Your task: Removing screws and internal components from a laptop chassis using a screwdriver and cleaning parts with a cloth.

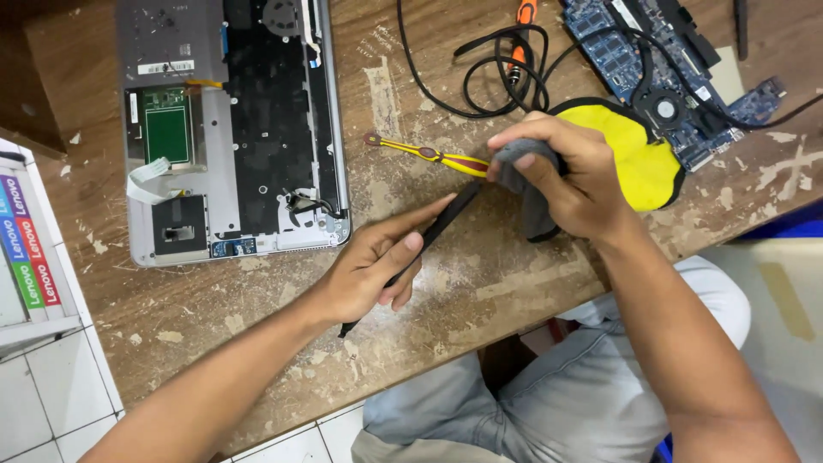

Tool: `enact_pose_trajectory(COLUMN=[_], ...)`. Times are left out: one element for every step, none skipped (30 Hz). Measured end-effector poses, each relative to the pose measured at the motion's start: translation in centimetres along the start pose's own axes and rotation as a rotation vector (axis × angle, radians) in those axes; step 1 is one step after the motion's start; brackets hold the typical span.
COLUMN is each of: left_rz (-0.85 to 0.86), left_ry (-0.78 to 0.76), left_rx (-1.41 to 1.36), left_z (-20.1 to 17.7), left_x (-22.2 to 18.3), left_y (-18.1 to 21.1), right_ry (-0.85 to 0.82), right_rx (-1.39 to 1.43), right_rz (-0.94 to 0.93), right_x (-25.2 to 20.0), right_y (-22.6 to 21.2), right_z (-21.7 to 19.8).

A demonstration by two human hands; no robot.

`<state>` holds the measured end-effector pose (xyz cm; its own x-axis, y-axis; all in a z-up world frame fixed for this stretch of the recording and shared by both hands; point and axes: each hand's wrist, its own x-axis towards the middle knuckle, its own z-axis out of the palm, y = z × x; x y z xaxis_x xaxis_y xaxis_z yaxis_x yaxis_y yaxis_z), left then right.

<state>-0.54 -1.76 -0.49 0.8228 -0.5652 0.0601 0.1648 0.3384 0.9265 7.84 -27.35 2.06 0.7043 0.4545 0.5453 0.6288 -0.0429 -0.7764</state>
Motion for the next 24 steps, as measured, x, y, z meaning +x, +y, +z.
enact_pose_trajectory(left_rz=[-0.001,0.004,0.010,0.009,-0.009,-0.028,-0.029,-0.031,-0.033,-0.032,-0.043,-0.052,-0.050,-0.055,-0.059,-0.060,-0.069,-0.076,-0.075,-0.081,-0.088,-0.091,-0.087,-0.081], left_ry=[-0.005,-0.015,-0.025,-0.027,-0.055,-0.081,-0.080,-0.111,-0.142,-0.141,-0.175,-0.207,-0.206,-0.217,-0.227,-0.226,-0.229,-0.230,-0.228,-0.223,-0.219,-0.216,-0.213,-0.214], left_rx=[0.002,0.029,0.055,0.058,0.014,-0.033,-0.032,-0.055,-0.078,-0.075,-0.147,-0.218,-0.215,-0.253,-0.292,-0.293,-0.326,-0.358,-0.356,-0.361,-0.366,-0.366,-0.369,-0.374], left_z=[-0.1,-0.1,-0.2,-0.2,-0.2,-0.2,-0.4,-0.5,-0.7,-0.8,-1.0,-1.1,-1.1,-1.1,-1.0,-1.2,-1.4,-1.6,-1.5,-1.5,-1.5,-1.5,-1.6,-1.7], left_x=[0.1,0.1,0.1,0.1,0.0,-0.1,-0.1,-0.1,-0.1,0.0,0.1,0.2,0.3,0.3,0.2,0.4,0.5,0.7,0.5,0.5,0.5,0.4,0.4,0.5], left_y=[0.2,0.3,0.4,0.4,0.5,0.5,0.3,0.0,-0.2,-0.3,-0.3,-0.4,-0.3,-0.2,-0.1,-0.2,-0.2,-0.1,-0.2,-0.2,-0.3,-0.3,-0.3,-0.5], right_ry=[0.005,-0.036,-0.077,-0.074,-0.084,-0.096,-0.095,-0.049,-0.002,-0.002,0.006,0.013,0.013,0.006,-0.001,-0.001,-0.005,-0.009,-0.011,0.037,0.086,0.086,0.106,0.125], right_rx=[-0.003,-0.025,-0.048,-0.048,-0.064,-0.079,-0.078,-0.079,-0.081,-0.081,-0.078,-0.076,-0.075,-0.091,-0.106,-0.105,-0.126,-0.145,-0.143,-0.238,-0.333,-0.330,-0.307,-0.288], right_rz=[-0.001,-0.001,-0.001,-0.003,-0.015,-0.026,-0.026,-0.021,-0.016,-0.019,-0.043,-0.069,-0.073,-0.078,-0.084,-0.082,-0.083,-0.086,-0.088,-0.103,-0.119,-0.116,-0.090,-0.064], right_x=[0.2,0.2,0.3,0.4,0.4,0.4,-0.1,-0.6,-1.1,-0.8,-0.6,-0.2,-0.1,-0.1,0.0,0.1,0.1,0.3,-0.1,-0.4,-0.7,-0.8,-0.9,-1.0], right_y=[-0.6,-1.2,-1.8,-2.1,-2.4,-2.6,-1.8,-0.9,-0.1,-0.6,-1.2,-1.7,-1.8,-1.9,-1.9,-1.9,-1.8,-1.7,-1.1,-0.4,0.3,-0.1,-0.4,-0.6], right_z=[0.2,0.5,0.7,1.1,1.4,1.8,1.6,1.4,1.2,1.5,1.8,2.1,2.0,1.9,1.8,1.8,1.7,1.7,1.4,1.1,0.8,0.4,0.0,-0.6])
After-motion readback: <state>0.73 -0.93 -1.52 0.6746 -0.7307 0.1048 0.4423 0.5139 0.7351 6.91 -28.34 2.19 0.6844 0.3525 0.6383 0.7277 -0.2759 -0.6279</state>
